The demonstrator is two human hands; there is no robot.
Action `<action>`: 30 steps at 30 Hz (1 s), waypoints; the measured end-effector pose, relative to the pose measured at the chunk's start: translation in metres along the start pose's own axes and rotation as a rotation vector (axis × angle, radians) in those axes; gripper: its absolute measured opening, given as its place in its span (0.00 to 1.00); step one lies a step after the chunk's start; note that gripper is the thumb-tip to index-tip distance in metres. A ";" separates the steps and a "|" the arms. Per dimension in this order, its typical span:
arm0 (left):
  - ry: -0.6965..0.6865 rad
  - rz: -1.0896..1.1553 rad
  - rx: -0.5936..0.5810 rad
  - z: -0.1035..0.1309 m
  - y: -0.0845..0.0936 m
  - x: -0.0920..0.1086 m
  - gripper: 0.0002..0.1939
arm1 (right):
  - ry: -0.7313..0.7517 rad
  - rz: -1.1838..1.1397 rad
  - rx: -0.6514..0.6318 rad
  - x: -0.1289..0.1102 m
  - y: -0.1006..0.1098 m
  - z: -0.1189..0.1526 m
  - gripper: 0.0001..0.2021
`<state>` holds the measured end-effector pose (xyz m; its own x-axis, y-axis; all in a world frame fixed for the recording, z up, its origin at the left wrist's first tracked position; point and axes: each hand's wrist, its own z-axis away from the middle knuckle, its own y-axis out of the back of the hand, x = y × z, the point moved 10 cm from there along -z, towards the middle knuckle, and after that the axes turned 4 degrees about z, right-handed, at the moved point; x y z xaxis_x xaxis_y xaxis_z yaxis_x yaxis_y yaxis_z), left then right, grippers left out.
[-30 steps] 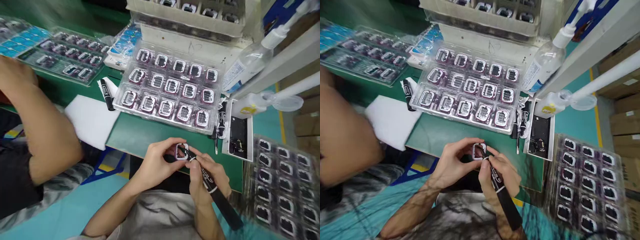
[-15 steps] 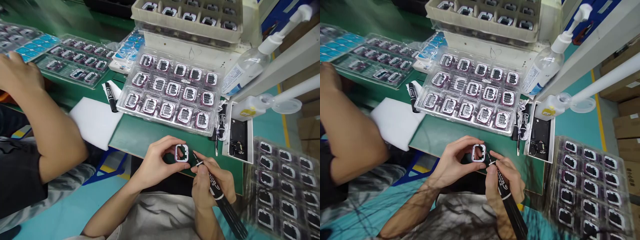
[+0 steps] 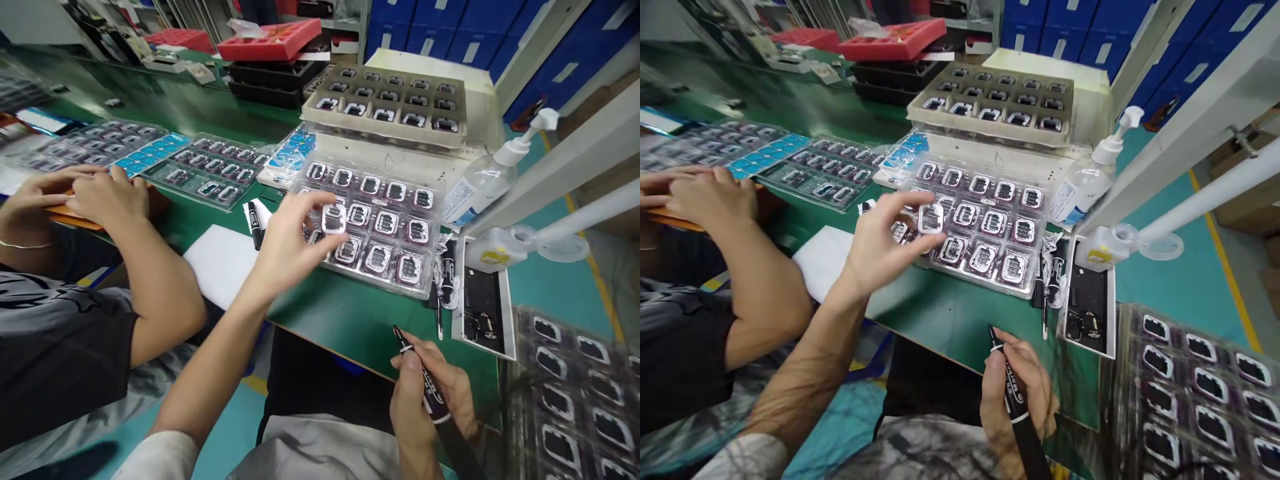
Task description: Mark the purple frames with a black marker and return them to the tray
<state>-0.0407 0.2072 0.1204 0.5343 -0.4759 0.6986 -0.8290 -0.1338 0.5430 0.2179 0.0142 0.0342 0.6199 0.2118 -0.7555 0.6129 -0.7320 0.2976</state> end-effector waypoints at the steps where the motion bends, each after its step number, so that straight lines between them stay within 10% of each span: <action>1: -0.005 -0.100 -0.028 -0.018 0.000 -0.007 0.27 | 0.001 -0.029 0.024 -0.002 0.000 0.001 0.06; 7: 0.078 -0.351 -0.275 -0.071 -0.021 -0.040 0.27 | -0.044 -0.039 0.070 -0.004 0.004 0.000 0.03; 22: -0.128 -0.200 -0.308 -0.084 -0.069 -0.009 0.16 | 0.011 -0.200 0.037 -0.001 -0.001 0.001 0.11; 30: 0.010 0.523 -0.212 -0.010 -0.041 0.025 0.13 | 0.019 -0.198 0.038 -0.007 0.001 -0.001 0.12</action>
<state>0.0088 0.2089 0.1202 0.0638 -0.4236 0.9036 -0.9331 0.2957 0.2045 0.2144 0.0126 0.0402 0.4987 0.3657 -0.7858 0.7047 -0.6989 0.1220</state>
